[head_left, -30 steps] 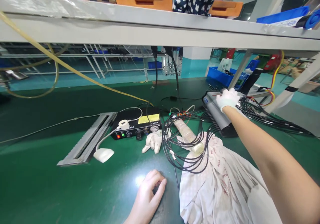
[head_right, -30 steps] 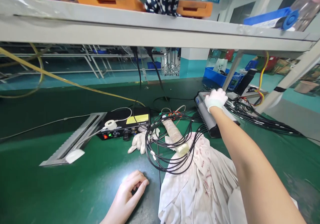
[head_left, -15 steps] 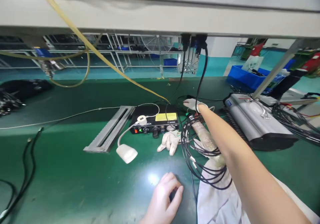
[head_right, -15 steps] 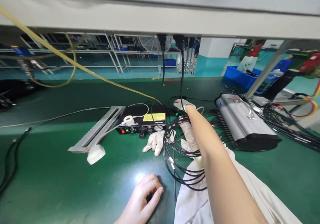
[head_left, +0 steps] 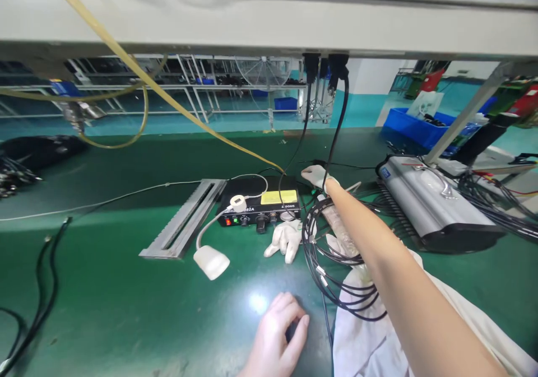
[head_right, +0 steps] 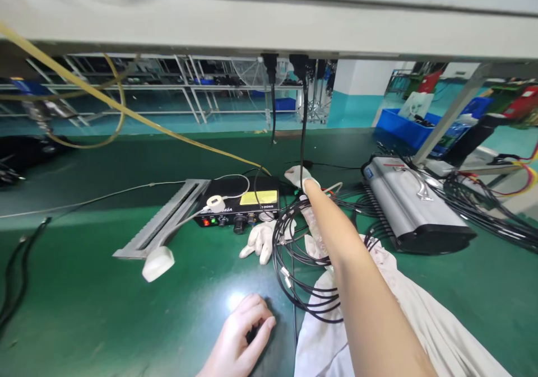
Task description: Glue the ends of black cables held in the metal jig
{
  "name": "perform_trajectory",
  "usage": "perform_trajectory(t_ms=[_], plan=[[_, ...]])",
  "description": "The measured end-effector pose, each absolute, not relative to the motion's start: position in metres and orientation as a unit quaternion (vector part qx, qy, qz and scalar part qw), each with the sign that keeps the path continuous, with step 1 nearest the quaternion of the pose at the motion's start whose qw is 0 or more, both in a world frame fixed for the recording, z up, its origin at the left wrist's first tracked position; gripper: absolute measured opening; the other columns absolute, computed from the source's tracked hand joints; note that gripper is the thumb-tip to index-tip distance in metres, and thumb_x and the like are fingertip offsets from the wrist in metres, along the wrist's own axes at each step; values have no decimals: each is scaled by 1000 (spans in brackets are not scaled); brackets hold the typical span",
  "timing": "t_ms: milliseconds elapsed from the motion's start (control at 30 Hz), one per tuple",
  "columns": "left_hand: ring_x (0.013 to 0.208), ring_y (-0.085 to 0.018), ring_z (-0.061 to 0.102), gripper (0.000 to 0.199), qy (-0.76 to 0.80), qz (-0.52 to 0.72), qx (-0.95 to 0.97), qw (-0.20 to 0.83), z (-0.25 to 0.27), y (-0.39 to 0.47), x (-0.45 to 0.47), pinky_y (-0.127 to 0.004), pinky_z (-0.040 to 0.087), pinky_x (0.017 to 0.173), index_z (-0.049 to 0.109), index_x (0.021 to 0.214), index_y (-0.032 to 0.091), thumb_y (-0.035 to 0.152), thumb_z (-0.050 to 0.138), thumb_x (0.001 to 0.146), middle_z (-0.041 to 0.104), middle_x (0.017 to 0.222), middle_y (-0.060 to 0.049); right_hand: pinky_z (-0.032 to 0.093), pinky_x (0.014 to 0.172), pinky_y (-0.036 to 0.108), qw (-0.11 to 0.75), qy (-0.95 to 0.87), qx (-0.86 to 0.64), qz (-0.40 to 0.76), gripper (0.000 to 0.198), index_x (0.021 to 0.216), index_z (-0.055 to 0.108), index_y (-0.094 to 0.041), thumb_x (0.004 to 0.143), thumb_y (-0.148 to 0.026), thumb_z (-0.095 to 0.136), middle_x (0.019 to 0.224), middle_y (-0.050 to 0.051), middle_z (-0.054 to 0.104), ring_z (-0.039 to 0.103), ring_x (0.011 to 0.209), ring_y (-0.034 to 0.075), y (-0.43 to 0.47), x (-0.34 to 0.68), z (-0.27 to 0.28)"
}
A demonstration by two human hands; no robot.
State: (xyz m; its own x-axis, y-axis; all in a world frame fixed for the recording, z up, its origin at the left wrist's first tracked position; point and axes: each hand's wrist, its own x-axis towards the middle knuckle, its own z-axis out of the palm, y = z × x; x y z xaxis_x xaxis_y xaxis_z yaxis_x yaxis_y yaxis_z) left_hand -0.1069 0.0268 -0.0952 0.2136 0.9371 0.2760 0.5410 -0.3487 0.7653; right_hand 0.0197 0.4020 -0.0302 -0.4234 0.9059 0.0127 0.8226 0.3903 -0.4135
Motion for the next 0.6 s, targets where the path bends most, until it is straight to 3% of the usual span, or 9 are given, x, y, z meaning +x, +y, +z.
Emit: perform_trajectory(t_ms=[167, 333, 433, 600], plan=[[72, -17, 56, 25, 508, 377, 725, 272, -95, 27, -107, -27, 42, 65, 50, 71, 19, 23, 46, 96, 58, 74, -4, 57, 80, 37, 176, -807, -526, 202, 34, 121, 58, -16, 96, -39, 57, 114, 8, 63, 64, 94, 18, 388, 26, -14], [72, -17, 55, 25, 515, 378, 719, 276, -93, 27, -106, -27, 42, 64, 51, 71, 19, 23, 46, 95, 58, 73, -5, 58, 74, 33, 62, -843, -476, 241, 30, 111, 62, -15, 95, -40, 59, 103, 5, 66, 65, 84, 15, 366, 30, -4], [73, -18, 56, 25, 517, 378, 716, 279, -93, 26, -106, -28, 42, 64, 52, 71, 19, 23, 46, 95, 58, 74, -5, 56, 86, 39, 14, -856, -470, 214, 30, 113, 63, -16, 94, -39, 60, 113, 7, 65, 64, 97, 19, 362, 32, 2], [72, -17, 55, 24, 517, 383, 717, 268, -95, 26, -105, -27, 42, 64, 50, 71, 19, 22, 47, 94, 58, 74, -5, 48, 100, 50, 13, -864, -477, 160, 41, 129, 55, -19, 94, -40, 59, 135, 11, 54, 56, 119, 26, 369, 32, 0]])
